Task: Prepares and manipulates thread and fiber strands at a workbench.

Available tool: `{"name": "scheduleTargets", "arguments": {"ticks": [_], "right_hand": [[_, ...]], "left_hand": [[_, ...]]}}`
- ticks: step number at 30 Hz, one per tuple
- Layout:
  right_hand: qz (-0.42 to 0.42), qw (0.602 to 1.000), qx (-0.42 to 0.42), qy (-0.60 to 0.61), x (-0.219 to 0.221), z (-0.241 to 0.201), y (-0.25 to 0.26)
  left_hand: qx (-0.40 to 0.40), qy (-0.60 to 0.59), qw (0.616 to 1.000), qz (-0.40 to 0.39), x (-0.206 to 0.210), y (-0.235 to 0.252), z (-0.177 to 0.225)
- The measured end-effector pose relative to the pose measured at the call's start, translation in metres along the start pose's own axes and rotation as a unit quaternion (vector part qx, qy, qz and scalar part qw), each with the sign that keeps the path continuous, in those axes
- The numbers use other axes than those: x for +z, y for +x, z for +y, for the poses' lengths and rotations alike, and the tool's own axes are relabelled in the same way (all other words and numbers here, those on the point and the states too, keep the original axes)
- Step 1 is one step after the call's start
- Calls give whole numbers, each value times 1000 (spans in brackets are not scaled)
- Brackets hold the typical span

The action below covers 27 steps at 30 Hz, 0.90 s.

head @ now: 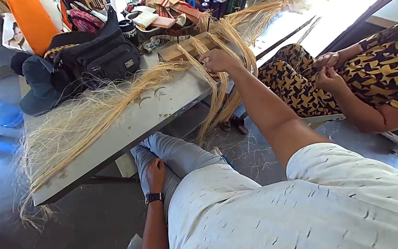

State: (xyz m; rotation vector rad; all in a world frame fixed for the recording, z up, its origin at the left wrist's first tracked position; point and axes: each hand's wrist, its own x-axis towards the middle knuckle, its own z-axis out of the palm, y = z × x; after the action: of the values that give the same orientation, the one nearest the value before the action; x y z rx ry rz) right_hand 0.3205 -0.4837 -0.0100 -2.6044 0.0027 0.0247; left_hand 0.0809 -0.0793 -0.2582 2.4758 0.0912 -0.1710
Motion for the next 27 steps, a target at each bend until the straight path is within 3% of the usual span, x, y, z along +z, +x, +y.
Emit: {"name": "scheduleTargets", "arguments": {"ticks": [16, 27], "right_hand": [[14, 999, -6, -48, 0, 11, 18], [23, 999, 7, -30, -9, 7, -15]], "left_hand": [[11, -1, 1000, 7, 3, 1, -2], [4, 1, 1000, -3, 0, 0, 1]]}}
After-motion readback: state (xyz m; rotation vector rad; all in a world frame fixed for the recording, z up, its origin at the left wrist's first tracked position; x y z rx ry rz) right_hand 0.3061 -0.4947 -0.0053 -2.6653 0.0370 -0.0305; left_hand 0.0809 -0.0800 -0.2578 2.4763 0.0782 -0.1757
